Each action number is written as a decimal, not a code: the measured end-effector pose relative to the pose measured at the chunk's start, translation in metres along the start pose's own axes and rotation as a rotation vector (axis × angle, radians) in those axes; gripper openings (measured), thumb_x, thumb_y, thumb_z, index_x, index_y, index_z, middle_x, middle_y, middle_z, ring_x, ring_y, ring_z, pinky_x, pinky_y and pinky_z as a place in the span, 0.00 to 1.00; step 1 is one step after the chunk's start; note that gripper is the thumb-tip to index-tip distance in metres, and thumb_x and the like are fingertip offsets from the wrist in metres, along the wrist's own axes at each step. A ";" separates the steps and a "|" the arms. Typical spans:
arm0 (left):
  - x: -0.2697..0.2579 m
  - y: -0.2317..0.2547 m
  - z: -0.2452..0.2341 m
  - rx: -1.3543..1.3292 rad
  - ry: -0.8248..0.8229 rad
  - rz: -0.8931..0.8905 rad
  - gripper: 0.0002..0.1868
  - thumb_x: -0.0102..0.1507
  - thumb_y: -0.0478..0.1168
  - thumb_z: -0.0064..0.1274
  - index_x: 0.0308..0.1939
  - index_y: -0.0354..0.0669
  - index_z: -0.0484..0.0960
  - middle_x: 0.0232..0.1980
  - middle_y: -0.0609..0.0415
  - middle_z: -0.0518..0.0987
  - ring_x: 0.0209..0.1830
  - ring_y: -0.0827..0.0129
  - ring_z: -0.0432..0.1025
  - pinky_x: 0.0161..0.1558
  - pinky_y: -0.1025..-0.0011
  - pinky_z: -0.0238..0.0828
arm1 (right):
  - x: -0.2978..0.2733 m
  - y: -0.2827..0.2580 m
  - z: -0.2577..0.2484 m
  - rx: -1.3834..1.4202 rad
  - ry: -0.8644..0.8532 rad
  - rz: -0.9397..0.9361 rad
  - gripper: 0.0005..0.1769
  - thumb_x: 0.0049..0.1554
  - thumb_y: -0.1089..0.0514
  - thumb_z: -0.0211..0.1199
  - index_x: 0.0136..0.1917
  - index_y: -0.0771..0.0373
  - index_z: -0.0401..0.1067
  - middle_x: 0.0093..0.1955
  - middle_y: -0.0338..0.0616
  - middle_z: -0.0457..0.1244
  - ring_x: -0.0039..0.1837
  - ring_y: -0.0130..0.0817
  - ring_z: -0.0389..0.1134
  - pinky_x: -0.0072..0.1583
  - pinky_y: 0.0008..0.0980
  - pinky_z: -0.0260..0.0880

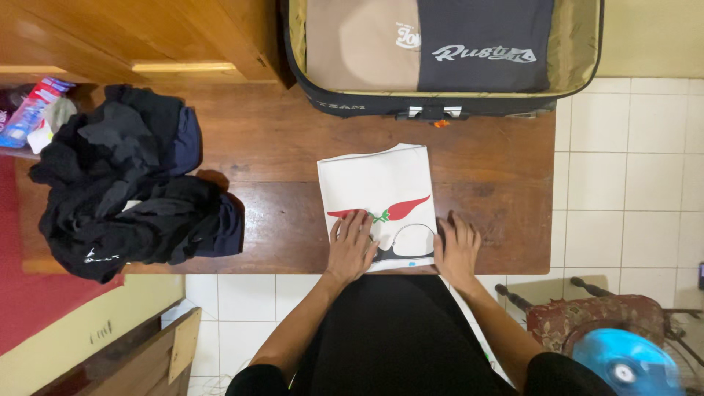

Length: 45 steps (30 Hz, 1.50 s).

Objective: The person removes several t-shirts from a wooden wardrobe, places them on a table, and folds them one by one. The person then places the folded t-shirts into an open suitcase.

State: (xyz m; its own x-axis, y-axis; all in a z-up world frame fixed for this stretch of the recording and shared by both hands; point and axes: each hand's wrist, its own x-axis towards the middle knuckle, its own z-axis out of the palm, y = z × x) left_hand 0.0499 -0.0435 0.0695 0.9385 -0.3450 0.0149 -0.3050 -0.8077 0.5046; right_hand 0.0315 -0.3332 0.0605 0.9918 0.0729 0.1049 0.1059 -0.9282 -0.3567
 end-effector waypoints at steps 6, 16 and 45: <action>0.122 0.004 0.024 0.013 0.025 0.138 0.30 0.72 0.51 0.41 0.75 0.40 0.65 0.79 0.44 0.60 0.82 0.49 0.51 0.80 0.48 0.39 | 0.154 0.020 0.036 0.365 0.143 0.086 0.11 0.65 0.56 0.60 0.59 0.59 0.75 0.54 0.50 0.66 0.58 0.50 0.65 0.61 0.46 0.64; 0.151 -0.004 0.030 0.128 -0.207 0.134 0.37 0.71 0.59 0.31 0.79 0.42 0.55 0.83 0.45 0.49 0.84 0.51 0.38 0.80 0.50 0.26 | 0.227 0.044 0.070 0.223 -0.155 0.099 0.10 0.56 0.49 0.70 0.43 0.56 0.78 0.47 0.43 0.69 0.51 0.46 0.70 0.57 0.51 0.64; 0.097 -0.084 -0.002 0.248 0.003 -0.300 0.43 0.73 0.63 0.31 0.82 0.37 0.47 0.85 0.37 0.44 0.85 0.44 0.34 0.78 0.38 0.21 | 0.138 -0.001 0.046 -0.159 -0.158 0.034 0.44 0.67 0.38 0.41 0.82 0.74 0.45 0.85 0.69 0.37 0.86 0.60 0.33 0.79 0.67 0.21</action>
State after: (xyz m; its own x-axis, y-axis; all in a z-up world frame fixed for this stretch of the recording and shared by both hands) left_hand 0.1666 -0.0080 0.0304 0.9923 -0.0749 -0.0991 -0.0464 -0.9636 0.2634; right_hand 0.1713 -0.3056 0.0322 0.9948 0.0851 -0.0558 0.0720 -0.9760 -0.2056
